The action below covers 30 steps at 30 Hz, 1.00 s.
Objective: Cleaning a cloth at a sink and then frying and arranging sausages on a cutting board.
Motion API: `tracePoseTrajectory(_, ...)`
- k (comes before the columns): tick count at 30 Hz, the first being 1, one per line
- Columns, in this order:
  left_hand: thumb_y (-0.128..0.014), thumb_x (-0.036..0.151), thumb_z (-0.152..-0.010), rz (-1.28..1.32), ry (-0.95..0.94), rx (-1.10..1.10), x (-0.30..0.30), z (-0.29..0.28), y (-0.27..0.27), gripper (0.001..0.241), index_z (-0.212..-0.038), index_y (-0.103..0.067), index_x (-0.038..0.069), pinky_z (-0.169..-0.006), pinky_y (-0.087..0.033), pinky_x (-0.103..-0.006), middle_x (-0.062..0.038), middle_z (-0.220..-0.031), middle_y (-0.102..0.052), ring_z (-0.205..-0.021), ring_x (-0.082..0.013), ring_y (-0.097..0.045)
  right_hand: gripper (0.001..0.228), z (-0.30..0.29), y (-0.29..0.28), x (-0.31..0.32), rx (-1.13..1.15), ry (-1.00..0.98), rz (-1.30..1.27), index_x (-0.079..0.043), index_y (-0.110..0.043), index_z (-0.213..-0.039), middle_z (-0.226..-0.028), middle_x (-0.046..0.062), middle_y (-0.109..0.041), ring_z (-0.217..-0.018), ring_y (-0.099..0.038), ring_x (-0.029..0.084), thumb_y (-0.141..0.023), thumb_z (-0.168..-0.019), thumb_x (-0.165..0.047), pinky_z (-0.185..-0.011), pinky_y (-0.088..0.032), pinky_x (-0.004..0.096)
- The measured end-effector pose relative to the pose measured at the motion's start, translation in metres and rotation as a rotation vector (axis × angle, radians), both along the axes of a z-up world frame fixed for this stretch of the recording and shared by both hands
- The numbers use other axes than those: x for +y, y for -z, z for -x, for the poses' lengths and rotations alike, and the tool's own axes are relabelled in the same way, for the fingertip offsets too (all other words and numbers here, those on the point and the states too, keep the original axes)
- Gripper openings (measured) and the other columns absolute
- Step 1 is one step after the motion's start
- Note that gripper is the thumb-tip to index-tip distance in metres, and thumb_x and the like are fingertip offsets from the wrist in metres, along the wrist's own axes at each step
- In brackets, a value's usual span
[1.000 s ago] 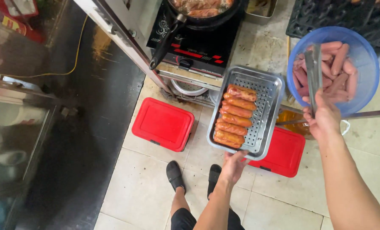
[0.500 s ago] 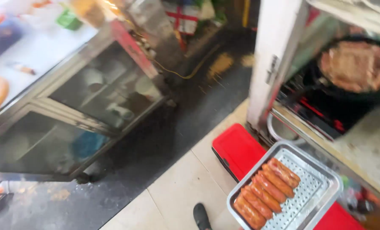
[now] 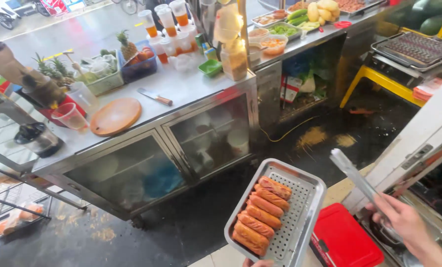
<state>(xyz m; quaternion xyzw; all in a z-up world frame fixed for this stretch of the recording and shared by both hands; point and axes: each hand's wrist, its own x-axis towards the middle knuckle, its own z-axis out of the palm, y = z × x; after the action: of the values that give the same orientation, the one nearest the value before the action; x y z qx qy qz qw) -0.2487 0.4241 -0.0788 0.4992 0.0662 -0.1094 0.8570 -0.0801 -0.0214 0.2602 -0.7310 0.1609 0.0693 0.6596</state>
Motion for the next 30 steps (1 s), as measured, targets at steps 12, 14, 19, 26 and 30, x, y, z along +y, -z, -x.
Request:
tracePoseTrajectory(12,-0.067,0.001,-0.071,0.437,-0.524,0.382,0.203,-0.011,-0.266,0.071,-0.137,-0.051,0.019,-0.088,-0.061,-0.0621,-0.013,-0.117,-0.071,-0.102,-0.0345,-0.075,0.049,-0.089,-0.125,0.355,-0.129,-0.534,0.054,-0.007,-0.063,-0.138,-0.097,0.004,-0.074,-0.067,-0.061,0.008,-0.063,-0.096,-0.032,-0.057,-0.043,0.025)
tracePoseTrajectory(14,-0.068,0.001,-0.073,0.448,-0.604,0.349,0.238,0.003,-0.273,0.065,-0.134,-0.053,0.017,-0.090,-0.060,-0.0631,-0.012,-0.115,-0.071,-0.102,-0.0328,-0.074,0.049,-0.110,-0.107,0.404,-0.128,-0.599,0.018,-0.007,-0.062,-0.139,-0.097,0.005,-0.073,-0.067,-0.059,0.008,-0.063,-0.096,-0.031,-0.056,-0.042,0.025)
tracePoseTrajectory(19,-0.071,0.004,-0.081,0.482,-0.698,0.177,0.310,0.006,-0.274,0.047,-0.125,-0.055,0.004,-0.096,-0.058,-0.0595,-0.012,-0.113,-0.072,-0.105,-0.0281,-0.072,0.051,-0.172,-0.102,0.528,-0.256,-0.642,0.150,-0.008,-0.063,-0.144,-0.087,0.002,-0.061,-0.069,-0.048,0.007,-0.067,-0.099,-0.033,-0.059,-0.041,0.025)
tracePoseTrajectory(26,-0.066,0.001,-0.077,0.451,-0.955,0.269,0.390,0.006,-0.318,0.062,-0.136,-0.054,0.016,-0.091,-0.060,-0.0579,-0.008,-0.118,-0.071,-0.105,-0.0265,-0.071,0.051,-0.286,-0.053,0.747,-0.460,-0.746,0.215,-0.003,-0.061,-0.126,-0.099,0.014,-0.069,-0.085,-0.064,0.023,-0.071,-0.094,-0.041,-0.075,-0.052,0.037)
tracePoseTrajectory(30,-0.066,0.000,-0.075,0.422,-1.076,0.293,0.437,-0.002,-0.322,0.069,-0.140,-0.052,0.016,-0.088,-0.060,-0.0567,-0.010,-0.120,-0.069,-0.105,-0.0284,-0.071,0.048,-0.364,-0.053,0.829,-0.593,-0.583,0.627,-0.005,-0.067,-0.112,-0.102,0.017,-0.071,-0.098,-0.067,0.032,-0.077,-0.091,-0.047,-0.084,-0.051,0.046)
